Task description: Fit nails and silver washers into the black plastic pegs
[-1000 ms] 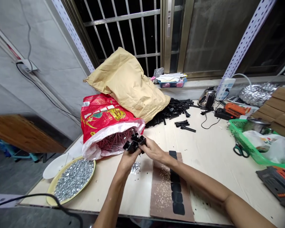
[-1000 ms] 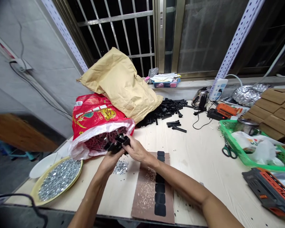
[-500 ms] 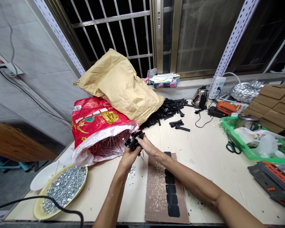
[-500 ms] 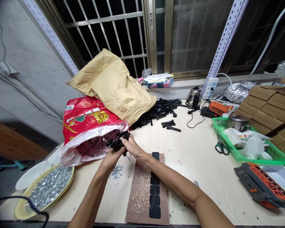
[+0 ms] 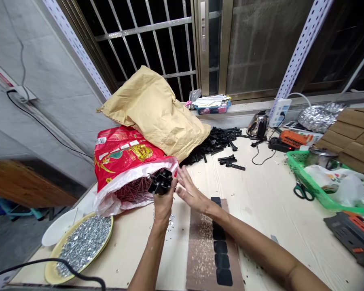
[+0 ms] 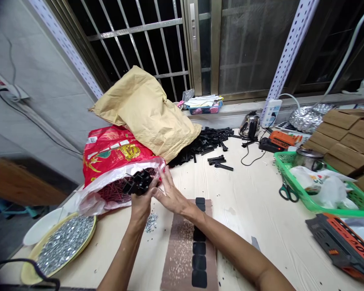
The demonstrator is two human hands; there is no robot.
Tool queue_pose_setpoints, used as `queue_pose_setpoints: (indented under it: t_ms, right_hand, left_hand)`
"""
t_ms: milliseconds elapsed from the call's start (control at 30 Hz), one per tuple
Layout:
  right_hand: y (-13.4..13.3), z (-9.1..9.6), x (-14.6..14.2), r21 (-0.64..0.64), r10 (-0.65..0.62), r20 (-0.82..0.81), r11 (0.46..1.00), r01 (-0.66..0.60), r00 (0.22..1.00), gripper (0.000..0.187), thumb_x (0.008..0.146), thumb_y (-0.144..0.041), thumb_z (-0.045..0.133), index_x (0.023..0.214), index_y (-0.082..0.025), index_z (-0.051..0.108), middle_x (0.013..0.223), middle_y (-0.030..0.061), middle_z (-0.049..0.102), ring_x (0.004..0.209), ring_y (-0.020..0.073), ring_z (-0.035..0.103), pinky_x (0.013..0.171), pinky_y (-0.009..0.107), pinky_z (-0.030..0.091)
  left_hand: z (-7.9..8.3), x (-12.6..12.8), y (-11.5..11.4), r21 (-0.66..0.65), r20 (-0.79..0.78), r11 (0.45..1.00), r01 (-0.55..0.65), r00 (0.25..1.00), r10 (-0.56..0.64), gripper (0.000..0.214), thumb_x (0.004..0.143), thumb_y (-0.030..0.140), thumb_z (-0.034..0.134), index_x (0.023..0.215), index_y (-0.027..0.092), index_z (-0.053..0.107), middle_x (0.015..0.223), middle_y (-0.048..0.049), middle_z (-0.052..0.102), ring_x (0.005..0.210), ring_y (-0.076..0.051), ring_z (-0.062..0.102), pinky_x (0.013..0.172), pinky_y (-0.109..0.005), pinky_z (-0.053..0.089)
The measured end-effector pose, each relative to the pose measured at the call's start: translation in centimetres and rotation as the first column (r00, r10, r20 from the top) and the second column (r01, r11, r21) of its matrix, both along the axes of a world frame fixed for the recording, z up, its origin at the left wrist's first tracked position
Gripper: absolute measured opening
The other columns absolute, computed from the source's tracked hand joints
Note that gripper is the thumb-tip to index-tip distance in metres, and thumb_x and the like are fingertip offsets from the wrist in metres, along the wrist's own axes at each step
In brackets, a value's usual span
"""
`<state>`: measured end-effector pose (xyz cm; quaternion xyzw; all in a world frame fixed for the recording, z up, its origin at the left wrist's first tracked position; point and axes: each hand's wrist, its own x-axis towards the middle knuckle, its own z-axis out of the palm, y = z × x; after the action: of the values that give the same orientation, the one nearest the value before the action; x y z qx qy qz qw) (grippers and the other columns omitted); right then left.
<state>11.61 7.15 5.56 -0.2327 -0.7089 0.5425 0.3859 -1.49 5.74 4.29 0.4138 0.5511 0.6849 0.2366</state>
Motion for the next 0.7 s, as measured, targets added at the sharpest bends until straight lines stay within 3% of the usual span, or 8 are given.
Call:
queue_pose_setpoints:
  t_ms: [100, 167, 300, 433, 533, 633, 700]
  right_hand:
    - [0.0, -0.1, 1.0, -0.083, -0.094, -0.108, 0.993, 0.086, 0.99, 0.076, 0.087, -0.064, 0.04, 0.148, -0.035, 0.007, 0.155, 0.0036, -0.013, 0.136, 0.029, 0.03, 0.11, 0.045, 0.029]
    - [0.3, -0.6, 1.5, -0.095, -0.148, -0.139, 0.986, 0.136, 0.979, 0.073, 0.087, -0.064, 0.041, 0.148, -0.034, 0.014, 0.156, 0.0055, -0.008, 0.131, 0.0286, 0.039, 0.107, 0.044, 0.034]
    - [1.1, -1.8, 2.2, -0.088, -0.272, -0.148, 0.961, 0.261, 0.951, 0.068, 0.087, -0.063, 0.043, 0.143, -0.029, 0.029, 0.154, 0.0116, 0.011, 0.118, 0.0257, 0.053, 0.101, 0.042, 0.04]
    - [1.7, -2.8, 2.6, -0.089, -0.341, -0.116, 0.939, 0.332, 0.933, 0.061, 0.089, -0.059, 0.044, 0.139, -0.025, 0.035, 0.149, 0.0141, 0.024, 0.107, 0.0228, 0.06, 0.096, 0.04, 0.044]
    - [2.0, -3.0, 2.5, -0.068, -0.334, -0.106, 0.942, 0.328, 0.937, 0.058, 0.089, -0.057, 0.045, 0.136, -0.023, 0.04, 0.144, 0.0133, 0.032, 0.113, 0.023, 0.056, 0.098, 0.039, 0.042]
    - [2.2, -2.7, 1.9, -0.043, -0.171, -0.067, 0.985, 0.169, 0.983, 0.059, 0.089, -0.057, 0.044, 0.134, -0.02, 0.043, 0.14, 0.0121, 0.04, 0.119, 0.0236, 0.05, 0.099, 0.037, 0.042]
    - [2.1, -2.5, 1.1, -0.06, -0.026, -0.067, 0.998, 0.022, 0.997, 0.058, 0.09, -0.057, 0.041, 0.132, -0.018, 0.046, 0.134, 0.0115, 0.047, 0.114, 0.0227, 0.053, 0.096, 0.037, 0.044]
  left_hand:
    - [-0.1, -0.8, -0.2, 0.062, -0.29, 0.988, -0.144, 0.944, 0.156, 0.037, 0.066, 0.04, 0.073, 0.092, 0.015, 0.066, 0.094, -0.0107, 0.07, 0.091, -0.025, 0.065, 0.084, -0.038, 0.048]
    - [-0.5, -1.5, -0.3, 0.066, -0.397, 0.979, -0.191, 0.895, 0.201, 0.032, 0.068, 0.038, 0.071, 0.089, 0.015, 0.064, 0.088, -0.0104, 0.07, 0.084, -0.025, 0.065, 0.079, -0.037, 0.049]
    - [-1.1, -2.1, 0.2, -0.059, -0.436, 0.983, -0.172, 0.891, 0.129, 0.029, 0.066, 0.035, 0.071, 0.086, 0.016, 0.065, 0.08, -0.0084, 0.07, 0.074, -0.024, 0.066, 0.067, -0.033, 0.049]
    - [-0.3, -1.4, 0.2, -0.186, -0.231, 0.978, -0.095, 0.972, 0.051, 0.034, 0.062, 0.039, 0.074, 0.083, 0.013, 0.066, 0.073, -0.0068, 0.069, 0.066, -0.022, 0.065, 0.06, -0.03, 0.049]
    - [0.3, -0.6, -0.5, -0.245, 0.033, 0.952, 0.184, 0.983, -0.181, 0.039, 0.06, 0.037, 0.078, 0.086, 0.011, 0.065, 0.071, -0.0059, 0.068, 0.06, -0.019, 0.064, 0.057, -0.03, 0.051]
    - [0.0, 0.0, -0.9, -0.189, 0.297, 0.882, 0.433, 0.881, -0.368, 0.047, 0.064, 0.041, 0.076, 0.098, 0.01, 0.064, 0.073, -0.0064, 0.068, 0.062, -0.019, 0.065, 0.061, -0.033, 0.054]
    - [-0.5, 0.4, -0.6, -0.181, 0.397, 0.883, 0.434, 0.853, -0.339, 0.048, 0.063, 0.043, 0.077, 0.097, 0.01, 0.065, 0.074, -0.0062, 0.068, 0.068, -0.019, 0.066, 0.066, -0.033, 0.055]
